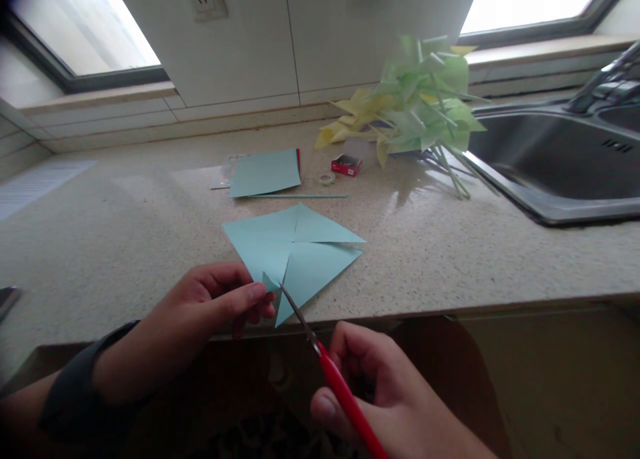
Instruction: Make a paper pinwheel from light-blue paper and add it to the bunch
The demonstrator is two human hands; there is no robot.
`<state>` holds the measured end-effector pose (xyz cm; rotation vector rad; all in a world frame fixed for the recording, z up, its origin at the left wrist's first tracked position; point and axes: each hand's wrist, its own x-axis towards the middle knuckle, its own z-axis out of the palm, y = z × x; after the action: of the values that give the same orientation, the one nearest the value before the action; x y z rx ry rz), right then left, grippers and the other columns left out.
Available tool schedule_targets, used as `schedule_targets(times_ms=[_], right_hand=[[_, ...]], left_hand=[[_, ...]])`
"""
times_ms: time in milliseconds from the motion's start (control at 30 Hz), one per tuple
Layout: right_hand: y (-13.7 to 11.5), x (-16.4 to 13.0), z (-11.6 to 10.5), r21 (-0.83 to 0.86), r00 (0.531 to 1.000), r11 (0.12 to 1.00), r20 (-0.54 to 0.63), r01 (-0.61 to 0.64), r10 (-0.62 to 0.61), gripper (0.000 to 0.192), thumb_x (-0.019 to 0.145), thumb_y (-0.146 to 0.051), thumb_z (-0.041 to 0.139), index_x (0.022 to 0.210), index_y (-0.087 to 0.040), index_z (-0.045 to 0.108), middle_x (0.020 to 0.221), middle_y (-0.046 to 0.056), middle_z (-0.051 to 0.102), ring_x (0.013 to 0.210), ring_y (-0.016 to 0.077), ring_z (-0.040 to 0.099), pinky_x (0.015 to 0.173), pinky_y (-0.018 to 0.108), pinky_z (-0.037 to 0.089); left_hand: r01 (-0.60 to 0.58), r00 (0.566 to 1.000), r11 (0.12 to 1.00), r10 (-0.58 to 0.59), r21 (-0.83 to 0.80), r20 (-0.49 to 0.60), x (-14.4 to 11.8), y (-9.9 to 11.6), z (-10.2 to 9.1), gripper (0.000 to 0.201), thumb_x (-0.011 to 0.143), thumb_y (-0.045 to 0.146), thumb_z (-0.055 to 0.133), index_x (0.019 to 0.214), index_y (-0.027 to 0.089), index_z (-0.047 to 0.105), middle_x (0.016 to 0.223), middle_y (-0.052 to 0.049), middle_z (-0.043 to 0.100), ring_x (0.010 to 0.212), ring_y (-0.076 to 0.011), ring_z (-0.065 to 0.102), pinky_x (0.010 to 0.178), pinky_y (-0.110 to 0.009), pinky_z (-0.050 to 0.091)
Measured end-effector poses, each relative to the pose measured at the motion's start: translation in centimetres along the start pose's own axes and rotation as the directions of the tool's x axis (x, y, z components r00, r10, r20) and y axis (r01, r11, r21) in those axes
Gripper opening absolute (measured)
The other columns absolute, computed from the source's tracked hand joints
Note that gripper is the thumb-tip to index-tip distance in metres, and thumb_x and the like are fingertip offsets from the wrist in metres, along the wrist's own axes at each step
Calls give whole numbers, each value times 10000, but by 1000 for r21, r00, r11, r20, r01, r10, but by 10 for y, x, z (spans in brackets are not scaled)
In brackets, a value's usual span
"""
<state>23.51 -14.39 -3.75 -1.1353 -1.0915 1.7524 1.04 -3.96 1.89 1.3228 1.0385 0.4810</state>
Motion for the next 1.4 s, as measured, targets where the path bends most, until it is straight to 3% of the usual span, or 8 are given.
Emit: schedule_targets(times_ms=[300,467,967,1400], right_hand=[[-4,0,2,-64,999,997,-36,-33,31,522,701,-676,787,689,-224,527,685,-11,475,645,143,399,577,260,375],[0,1,0,-120,997,991,-59,-58,51,510,703,-650,790,693,-220,516,698,-6,496,659,148,429,590,268,381],[4,4,-2,-63,998,996,20,-60,62,499,787,-615,756,728,-201,483,699,-38,449,637,106,365,549,240,296],[-4,5,-1,-141,999,989,-17,-34,32,477,801,-570,762,683,-194,493,653,-38,453,599,93,366,507,220,286]], left_hand=[[-6,1000,995,4,-97,-16,1,-3,0,252,906,419,714,838,177,741,784,-4,749,646,-86,596,551,-153,456],[-26,999,997,25,-66,-21,1,-3,1,250,911,415,709,824,185,750,774,2,751,636,-80,599,547,-143,462],[-43,999,999,43,-18,-25,0,-1,0,251,919,411,697,816,191,757,781,6,758,618,-77,589,552,-145,466],[-36,999,999,35,-5,-31,0,0,1,254,918,432,699,819,206,757,776,16,757,644,-87,611,551,-142,468]])
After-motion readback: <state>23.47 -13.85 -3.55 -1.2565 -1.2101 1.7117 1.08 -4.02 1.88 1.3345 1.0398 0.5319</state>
